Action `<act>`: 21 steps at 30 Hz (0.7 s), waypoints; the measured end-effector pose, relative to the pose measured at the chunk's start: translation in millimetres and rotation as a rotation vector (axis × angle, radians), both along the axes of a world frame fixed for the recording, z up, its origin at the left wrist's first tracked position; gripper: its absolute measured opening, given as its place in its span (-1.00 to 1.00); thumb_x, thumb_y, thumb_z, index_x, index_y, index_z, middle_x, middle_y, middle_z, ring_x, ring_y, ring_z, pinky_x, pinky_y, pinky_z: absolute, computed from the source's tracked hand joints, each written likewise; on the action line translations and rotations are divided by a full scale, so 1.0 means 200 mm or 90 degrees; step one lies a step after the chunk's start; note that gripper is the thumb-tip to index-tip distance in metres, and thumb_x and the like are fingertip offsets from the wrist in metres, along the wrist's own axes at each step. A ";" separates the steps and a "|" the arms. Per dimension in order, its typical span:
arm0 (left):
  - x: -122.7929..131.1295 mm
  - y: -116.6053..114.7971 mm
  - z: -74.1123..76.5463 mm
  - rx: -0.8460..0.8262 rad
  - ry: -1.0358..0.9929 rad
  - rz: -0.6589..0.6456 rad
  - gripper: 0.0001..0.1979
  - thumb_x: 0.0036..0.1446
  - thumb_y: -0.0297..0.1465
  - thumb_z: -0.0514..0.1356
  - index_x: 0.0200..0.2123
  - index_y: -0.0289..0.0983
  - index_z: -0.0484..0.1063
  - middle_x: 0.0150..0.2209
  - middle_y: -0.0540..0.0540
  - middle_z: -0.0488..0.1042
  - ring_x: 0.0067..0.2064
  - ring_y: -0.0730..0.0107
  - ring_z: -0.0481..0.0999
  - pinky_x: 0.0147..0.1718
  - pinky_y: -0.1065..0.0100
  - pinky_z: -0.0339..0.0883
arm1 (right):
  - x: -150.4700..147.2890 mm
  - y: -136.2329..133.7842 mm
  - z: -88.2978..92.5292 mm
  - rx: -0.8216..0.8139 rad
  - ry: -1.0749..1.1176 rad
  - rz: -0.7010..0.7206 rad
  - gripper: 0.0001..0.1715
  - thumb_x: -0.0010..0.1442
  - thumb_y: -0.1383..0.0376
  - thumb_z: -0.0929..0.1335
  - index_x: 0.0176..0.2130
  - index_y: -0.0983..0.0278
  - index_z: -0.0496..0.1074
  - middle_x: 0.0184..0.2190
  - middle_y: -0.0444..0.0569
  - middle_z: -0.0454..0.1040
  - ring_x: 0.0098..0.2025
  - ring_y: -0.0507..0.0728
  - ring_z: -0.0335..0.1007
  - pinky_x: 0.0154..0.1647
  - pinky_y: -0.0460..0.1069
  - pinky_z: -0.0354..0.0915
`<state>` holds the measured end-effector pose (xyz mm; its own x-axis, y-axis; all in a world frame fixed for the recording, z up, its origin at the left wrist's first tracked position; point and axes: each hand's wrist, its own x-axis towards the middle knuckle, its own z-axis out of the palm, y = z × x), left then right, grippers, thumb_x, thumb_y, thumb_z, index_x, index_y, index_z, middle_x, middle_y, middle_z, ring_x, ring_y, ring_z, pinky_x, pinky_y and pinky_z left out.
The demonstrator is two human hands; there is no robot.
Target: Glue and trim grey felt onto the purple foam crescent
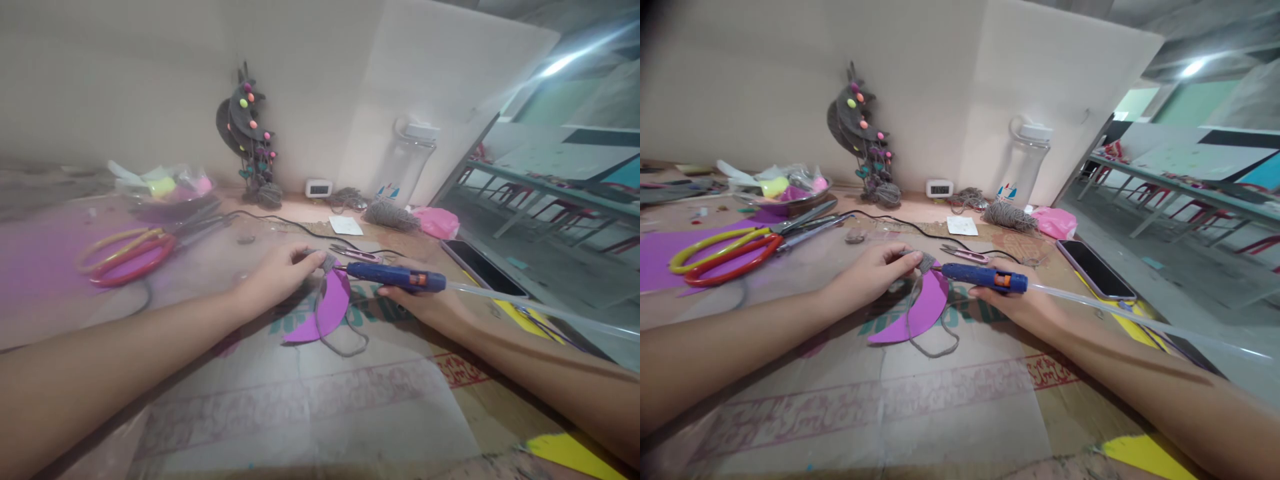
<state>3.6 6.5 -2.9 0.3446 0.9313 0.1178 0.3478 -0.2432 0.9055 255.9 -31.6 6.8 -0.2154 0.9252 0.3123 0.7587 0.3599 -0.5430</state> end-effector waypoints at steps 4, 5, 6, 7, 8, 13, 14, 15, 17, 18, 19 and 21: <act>0.00 0.00 0.00 0.017 -0.006 0.006 -0.67 0.17 -0.14 0.11 -0.47 -0.26 0.41 -0.56 0.03 0.37 -0.58 0.48 0.27 -0.61 0.42 0.08 | 0.00 0.00 0.00 0.005 0.019 0.005 -0.70 0.05 0.06 0.41 -0.45 0.22 0.37 -0.54 -0.16 0.37 -0.51 0.05 0.27 -0.53 -0.07 0.16; 0.00 0.00 0.00 0.020 -0.008 0.007 -0.67 0.16 -0.14 0.11 -0.47 -0.26 0.41 -0.56 0.02 0.37 -0.57 0.47 0.28 -0.61 0.42 0.09 | -0.01 0.00 0.00 0.005 0.025 0.005 -0.70 0.04 0.06 0.41 -0.45 0.22 0.37 -0.53 -0.15 0.38 -0.51 0.05 0.27 -0.52 -0.06 0.16; 0.00 0.00 0.00 0.018 -0.009 0.008 -0.67 0.16 -0.14 0.11 -0.47 -0.26 0.42 -0.57 0.02 0.36 -0.58 0.47 0.28 -0.61 0.42 0.09 | -0.01 0.00 0.00 0.003 0.028 0.005 -0.71 0.04 0.06 0.41 -0.44 0.22 0.38 -0.52 -0.15 0.39 -0.50 0.05 0.27 -0.52 -0.06 0.17; 0.01 0.00 0.00 0.013 -0.008 0.009 -0.67 0.16 -0.13 0.11 -0.47 -0.25 0.42 -0.58 0.02 0.36 -0.59 0.47 0.27 -0.62 0.41 0.08 | -0.01 0.00 0.00 0.002 0.032 0.002 -0.72 0.04 0.07 0.41 -0.44 0.22 0.38 -0.51 -0.14 0.40 -0.50 0.05 0.27 -0.51 -0.06 0.17; 0.01 0.00 0.00 0.008 -0.007 0.011 -0.66 0.16 -0.13 0.10 -0.47 -0.25 0.42 -0.59 0.02 0.36 -0.60 0.47 0.26 -0.64 0.41 0.07 | -0.01 0.01 0.00 0.000 0.034 -0.002 -0.73 0.04 0.07 0.41 -0.43 0.22 0.39 -0.50 -0.14 0.41 -0.50 0.05 0.28 -0.50 -0.06 0.18; 0.01 0.00 0.00 0.013 -0.009 0.014 -0.67 0.14 -0.13 0.11 -0.49 -0.25 0.41 -0.58 0.03 0.35 -0.60 0.48 0.26 -0.64 0.41 0.08 | -0.01 0.01 0.01 -0.008 0.040 -0.015 -0.73 0.03 0.08 0.41 -0.43 0.22 0.38 -0.52 -0.16 0.39 -0.51 0.05 0.28 -0.52 -0.06 0.18; 0.01 0.00 0.00 0.009 -0.009 0.013 -0.66 0.14 -0.12 0.11 -0.49 -0.25 0.41 -0.58 0.03 0.35 -0.60 0.48 0.26 -0.64 0.41 0.07 | 0.00 0.01 0.00 -0.008 0.039 -0.017 -0.72 0.03 0.07 0.41 -0.42 0.22 0.38 -0.52 -0.16 0.40 -0.51 0.05 0.28 -0.52 -0.06 0.18; 0.01 0.00 0.00 0.004 -0.008 0.013 -0.66 0.15 -0.12 0.11 -0.48 -0.25 0.41 -0.58 0.04 0.34 -0.61 0.48 0.25 -0.65 0.42 0.06 | 0.00 0.01 0.00 -0.008 0.036 -0.020 -0.72 0.03 0.07 0.41 -0.41 0.21 0.38 -0.51 -0.16 0.41 -0.50 0.05 0.29 -0.52 -0.06 0.19; 0.01 0.00 0.00 -0.001 -0.008 0.013 -0.66 0.16 -0.11 0.10 -0.47 -0.25 0.40 -0.59 0.05 0.32 -0.62 0.49 0.23 -0.66 0.42 0.05 | 0.00 0.01 0.00 -0.015 0.027 -0.026 -0.73 0.04 0.07 0.40 -0.39 0.21 0.39 -0.50 -0.16 0.43 -0.49 0.06 0.32 -0.52 -0.06 0.21; 0.01 0.00 0.00 0.000 -0.007 0.013 -0.66 0.16 -0.12 0.10 -0.46 -0.25 0.41 -0.59 0.05 0.31 -0.61 0.49 0.23 -0.66 0.42 0.04 | 0.00 0.01 0.00 -0.019 0.023 -0.028 -0.74 0.05 0.07 0.40 -0.38 0.21 0.40 -0.49 -0.16 0.45 -0.49 0.06 0.33 -0.51 -0.06 0.22; 0.01 0.00 0.00 0.000 -0.006 0.013 -0.66 0.15 -0.12 0.11 -0.46 -0.26 0.41 -0.58 0.05 0.31 -0.61 0.49 0.23 -0.66 0.43 0.04 | 0.00 0.01 0.00 -0.020 0.021 -0.032 -0.74 0.05 0.08 0.40 -0.37 0.20 0.40 -0.49 -0.16 0.45 -0.49 0.06 0.34 -0.51 -0.06 0.23; 0.01 0.00 0.00 0.001 0.002 0.015 -0.66 0.15 -0.11 0.11 -0.45 -0.26 0.41 -0.57 0.05 0.32 -0.61 0.50 0.21 -0.67 0.43 0.03 | 0.00 0.01 -0.01 -0.019 0.017 -0.038 -0.75 0.05 0.08 0.40 -0.36 0.20 0.41 -0.48 -0.16 0.47 -0.47 0.07 0.37 -0.49 -0.06 0.25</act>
